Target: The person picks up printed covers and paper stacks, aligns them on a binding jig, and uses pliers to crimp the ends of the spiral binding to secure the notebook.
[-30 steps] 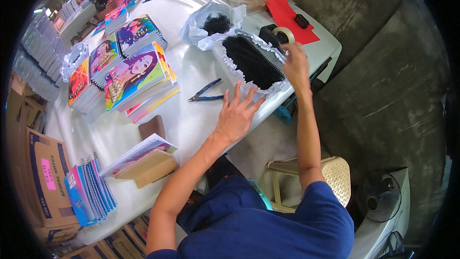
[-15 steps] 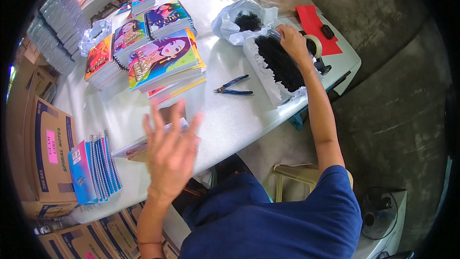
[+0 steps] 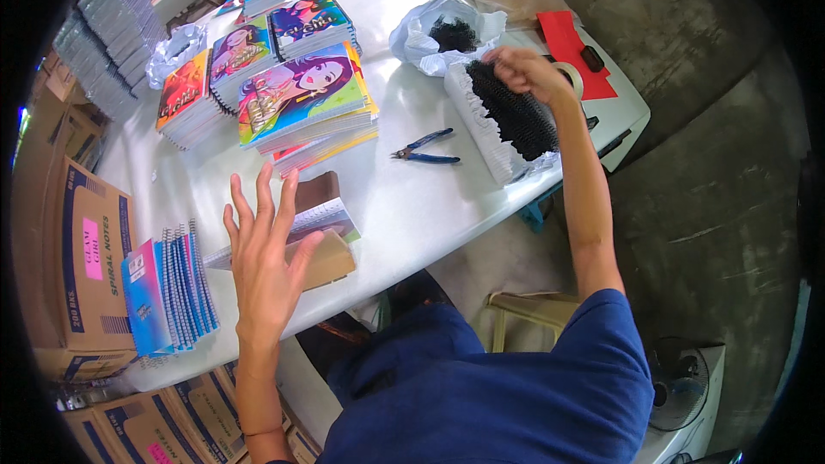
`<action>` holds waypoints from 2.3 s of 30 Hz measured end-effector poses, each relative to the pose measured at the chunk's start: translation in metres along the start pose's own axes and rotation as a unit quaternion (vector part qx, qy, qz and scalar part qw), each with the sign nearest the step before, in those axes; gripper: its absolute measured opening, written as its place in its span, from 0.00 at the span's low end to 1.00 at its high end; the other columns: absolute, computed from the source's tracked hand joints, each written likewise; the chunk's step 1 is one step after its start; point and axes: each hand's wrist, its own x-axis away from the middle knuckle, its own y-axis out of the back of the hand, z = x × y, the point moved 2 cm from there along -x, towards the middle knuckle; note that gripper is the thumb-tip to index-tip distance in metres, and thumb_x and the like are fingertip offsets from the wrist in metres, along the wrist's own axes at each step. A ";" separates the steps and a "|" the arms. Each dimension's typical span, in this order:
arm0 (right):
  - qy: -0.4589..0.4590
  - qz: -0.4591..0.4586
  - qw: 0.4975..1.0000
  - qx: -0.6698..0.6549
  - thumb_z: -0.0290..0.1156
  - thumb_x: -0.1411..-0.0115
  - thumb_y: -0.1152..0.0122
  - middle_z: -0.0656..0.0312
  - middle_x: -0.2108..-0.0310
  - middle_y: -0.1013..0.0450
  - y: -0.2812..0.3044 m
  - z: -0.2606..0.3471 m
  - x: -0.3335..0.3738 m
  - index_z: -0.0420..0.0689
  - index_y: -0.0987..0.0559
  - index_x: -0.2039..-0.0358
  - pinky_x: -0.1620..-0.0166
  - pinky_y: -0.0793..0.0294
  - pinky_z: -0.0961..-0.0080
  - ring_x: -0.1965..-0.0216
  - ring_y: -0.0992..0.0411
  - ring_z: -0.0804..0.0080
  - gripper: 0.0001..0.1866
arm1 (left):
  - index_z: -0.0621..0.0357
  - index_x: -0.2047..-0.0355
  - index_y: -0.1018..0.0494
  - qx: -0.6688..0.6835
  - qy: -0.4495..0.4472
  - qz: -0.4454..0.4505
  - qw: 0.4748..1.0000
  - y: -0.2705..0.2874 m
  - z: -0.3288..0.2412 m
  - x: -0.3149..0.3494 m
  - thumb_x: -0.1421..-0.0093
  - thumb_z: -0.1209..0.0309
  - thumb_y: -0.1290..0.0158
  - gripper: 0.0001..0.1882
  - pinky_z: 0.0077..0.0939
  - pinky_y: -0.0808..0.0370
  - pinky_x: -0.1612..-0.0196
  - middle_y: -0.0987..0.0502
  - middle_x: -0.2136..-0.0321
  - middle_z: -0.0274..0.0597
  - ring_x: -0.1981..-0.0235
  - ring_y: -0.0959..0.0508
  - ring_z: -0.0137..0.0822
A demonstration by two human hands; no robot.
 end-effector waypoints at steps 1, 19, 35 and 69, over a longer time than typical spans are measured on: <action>0.050 0.025 0.990 -0.128 0.37 0.33 0.50 0.72 0.81 0.38 0.008 0.010 0.010 0.37 0.23 0.62 0.83 0.47 0.87 0.83 0.45 0.88 0.15 | 0.49 0.35 0.41 -0.001 -0.002 -0.003 1.000 0.000 0.004 0.001 0.47 0.67 0.39 0.39 0.54 0.52 0.34 0.45 0.33 0.44 0.31 0.52 0.56; 0.320 -0.011 0.857 0.404 0.23 0.47 0.35 0.59 0.67 0.26 -0.216 0.023 0.043 0.44 0.20 0.62 0.63 0.26 0.70 0.66 0.25 0.64 0.11 | 0.43 0.40 0.32 -0.048 -0.039 0.052 0.997 -0.036 0.010 -0.020 0.42 0.57 0.44 0.28 0.58 0.45 0.37 0.32 0.40 0.38 0.37 0.39 0.54; 0.233 0.006 0.955 0.185 0.27 0.41 0.38 0.59 0.69 0.25 -0.252 -0.030 0.041 0.40 0.20 0.61 0.68 0.29 0.73 0.71 0.30 0.72 0.08 | 0.42 0.40 0.33 -0.006 -0.032 0.028 0.999 -0.036 0.010 -0.015 0.41 0.56 0.45 0.28 0.52 0.37 0.41 0.26 0.47 0.37 0.45 0.28 0.50; 0.449 -0.004 0.849 0.280 0.17 0.48 0.37 0.55 0.67 0.29 -0.271 -0.016 0.049 0.40 0.23 0.58 0.66 0.27 0.66 0.68 0.27 0.61 0.15 | 0.44 0.43 0.31 0.001 0.032 0.064 0.997 -0.031 0.001 -0.017 0.40 0.56 0.46 0.25 0.51 0.34 0.42 0.25 0.48 0.40 0.45 0.28 0.53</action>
